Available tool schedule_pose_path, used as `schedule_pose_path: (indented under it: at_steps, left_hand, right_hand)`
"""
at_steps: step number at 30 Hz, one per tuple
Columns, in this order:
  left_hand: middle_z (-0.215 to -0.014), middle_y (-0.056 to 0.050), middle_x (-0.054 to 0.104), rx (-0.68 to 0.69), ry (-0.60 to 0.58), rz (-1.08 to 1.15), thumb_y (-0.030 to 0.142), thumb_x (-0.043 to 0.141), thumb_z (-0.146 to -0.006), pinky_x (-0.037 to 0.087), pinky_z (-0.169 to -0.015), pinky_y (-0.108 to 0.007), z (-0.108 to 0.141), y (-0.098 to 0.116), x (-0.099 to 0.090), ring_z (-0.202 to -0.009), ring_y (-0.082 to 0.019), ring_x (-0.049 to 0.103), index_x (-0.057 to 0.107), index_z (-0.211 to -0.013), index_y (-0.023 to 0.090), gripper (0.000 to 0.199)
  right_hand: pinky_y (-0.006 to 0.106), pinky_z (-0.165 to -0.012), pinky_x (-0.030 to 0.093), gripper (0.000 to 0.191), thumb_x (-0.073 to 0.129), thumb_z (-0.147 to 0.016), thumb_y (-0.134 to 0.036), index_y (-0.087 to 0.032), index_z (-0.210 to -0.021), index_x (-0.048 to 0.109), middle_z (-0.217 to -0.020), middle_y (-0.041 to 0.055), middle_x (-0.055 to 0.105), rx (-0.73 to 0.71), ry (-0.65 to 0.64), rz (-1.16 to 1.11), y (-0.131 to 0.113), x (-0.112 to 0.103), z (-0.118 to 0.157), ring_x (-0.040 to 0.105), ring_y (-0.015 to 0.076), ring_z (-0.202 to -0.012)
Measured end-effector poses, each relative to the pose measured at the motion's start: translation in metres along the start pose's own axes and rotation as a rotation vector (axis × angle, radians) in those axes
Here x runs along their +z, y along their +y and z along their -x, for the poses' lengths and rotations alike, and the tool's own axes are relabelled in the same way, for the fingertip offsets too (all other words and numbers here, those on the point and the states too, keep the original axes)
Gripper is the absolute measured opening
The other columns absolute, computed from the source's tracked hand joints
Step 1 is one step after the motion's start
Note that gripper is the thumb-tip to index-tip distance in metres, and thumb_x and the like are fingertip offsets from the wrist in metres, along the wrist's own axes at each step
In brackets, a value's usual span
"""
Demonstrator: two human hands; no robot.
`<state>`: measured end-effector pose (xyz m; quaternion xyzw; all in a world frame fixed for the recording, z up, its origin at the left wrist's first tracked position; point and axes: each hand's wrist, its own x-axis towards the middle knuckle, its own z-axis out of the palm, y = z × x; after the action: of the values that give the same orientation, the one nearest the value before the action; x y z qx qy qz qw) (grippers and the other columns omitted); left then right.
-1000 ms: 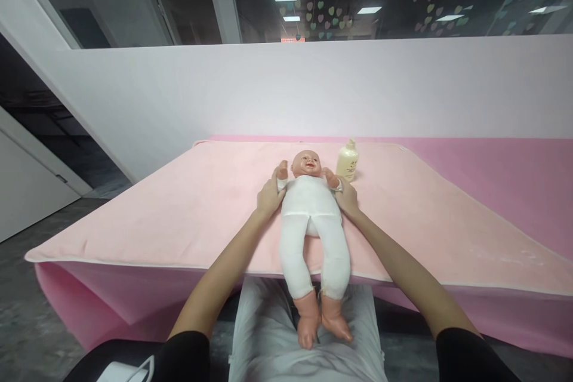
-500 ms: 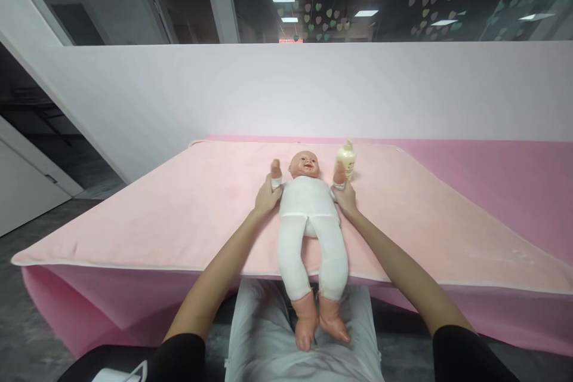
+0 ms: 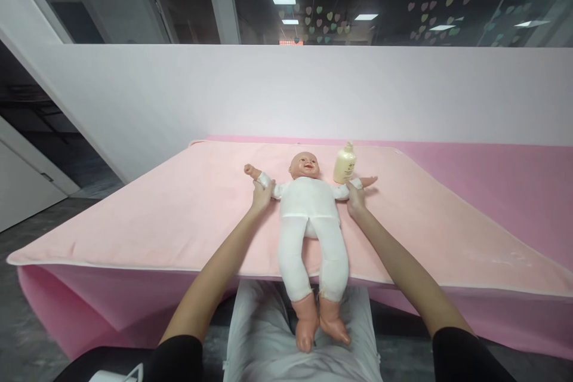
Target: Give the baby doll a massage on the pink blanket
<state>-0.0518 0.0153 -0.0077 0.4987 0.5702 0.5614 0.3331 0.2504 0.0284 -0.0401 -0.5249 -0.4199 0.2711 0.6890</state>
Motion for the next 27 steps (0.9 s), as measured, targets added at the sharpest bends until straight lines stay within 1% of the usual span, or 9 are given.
schedule_pose_path:
  at_steps: [1, 3, 6, 9, 12, 15, 21, 27]
  left_hand:
    - [-0.109, -0.015, 0.063, 0.035, -0.03, -0.1, 0.043, 0.059, -0.08, 0.051, -0.079, -0.039, 0.003, 0.001, 0.0, -0.097, -0.027, 0.064, 0.034, -0.131, 0.016, 0.063]
    - [-0.108, -0.014, 0.065, 0.114, -0.104, -0.263, 0.048, 0.055, -0.082, 0.049, -0.079, -0.04, 0.009, 0.004, 0.0, -0.094, -0.029, 0.064, 0.027, -0.139, 0.016, 0.071]
    - [-0.107, -0.012, 0.067, 0.234, -0.183, -0.391, 0.048, 0.049, -0.084, 0.048, -0.077, -0.04, 0.014, 0.007, -0.002, -0.089, -0.03, 0.065, 0.025, -0.143, 0.02, 0.07]
    - [-0.106, -0.01, 0.067, 0.288, -0.196, -0.421, 0.046, 0.048, -0.085, 0.047, -0.076, -0.039, 0.014, 0.007, -0.003, -0.087, -0.028, 0.065, 0.028, -0.142, 0.022, 0.065]
    - [-0.101, -0.009, 0.068, 0.269, -0.193, -0.434, 0.046, 0.047, -0.085, 0.047, -0.074, -0.037, 0.014, 0.007, -0.003, -0.084, -0.027, 0.064, 0.034, -0.137, 0.021, 0.059]
    - [-0.101, -0.009, 0.068, 0.25, -0.197, -0.433, 0.045, 0.048, -0.084, 0.047, -0.074, -0.037, 0.014, 0.008, -0.003, -0.084, -0.026, 0.064, 0.035, -0.134, 0.02, 0.057]
    - [-0.104, -0.01, 0.067, 0.228, -0.184, -0.437, 0.046, 0.049, -0.084, 0.047, -0.077, -0.038, 0.016, 0.01, -0.003, -0.089, -0.027, 0.063, 0.037, -0.133, 0.021, 0.056]
    - [-0.107, -0.01, 0.066, 0.205, -0.194, -0.42, 0.043, 0.05, -0.084, 0.046, -0.08, -0.038, 0.018, 0.009, -0.001, -0.09, -0.027, 0.063, 0.037, -0.134, 0.019, 0.057]
  right_hand:
    - [0.039, -0.084, 0.054, 0.054, 0.056, -0.069, -0.039, -0.021, -0.12, 0.047, -0.117, 0.0118, 0.061, 0.02, 0.005, 0.032, -0.004, 0.001, 0.004, 0.061, 0.0244, -0.106]
    - [0.041, -0.083, 0.053, 0.054, 0.058, -0.066, -0.036, -0.02, -0.116, 0.049, -0.112, 0.0119, 0.063, 0.032, -0.041, 0.126, -0.014, 0.004, 0.014, 0.061, 0.0253, -0.1]
    - [0.043, -0.084, 0.05, 0.043, 0.056, -0.066, -0.036, -0.021, -0.107, 0.053, -0.102, 0.0103, 0.066, -0.037, -0.136, 0.284, -0.026, 0.005, 0.024, 0.061, 0.0265, -0.093]
    - [0.042, -0.084, 0.048, 0.041, 0.057, -0.067, -0.037, -0.022, -0.105, 0.054, -0.104, 0.0102, 0.066, -0.077, -0.163, 0.342, -0.033, 0.004, 0.027, 0.061, 0.027, -0.093]
    - [0.042, -0.083, 0.048, 0.04, 0.058, -0.066, -0.037, -0.021, -0.103, 0.054, -0.103, 0.0103, 0.066, -0.026, -0.149, 0.335, -0.035, 0.002, 0.026, 0.061, 0.0274, -0.092]
    - [0.042, -0.08, 0.049, 0.039, 0.06, -0.065, -0.037, -0.021, -0.1, 0.055, -0.101, 0.0093, 0.066, 0.014, -0.138, 0.32, -0.034, 0.001, 0.024, 0.061, 0.0274, -0.089]
    - [0.043, -0.08, 0.048, 0.037, 0.062, -0.064, -0.036, -0.021, -0.097, 0.054, -0.097, 0.0084, 0.066, -0.003, -0.133, 0.323, -0.032, 0.0, 0.023, 0.06, 0.0275, -0.087]
    - [0.042, -0.083, 0.048, 0.035, 0.062, -0.064, -0.033, -0.021, -0.096, 0.053, -0.093, 0.006, 0.064, -0.037, -0.119, 0.353, -0.028, -0.002, 0.021, 0.058, 0.0231, -0.083]
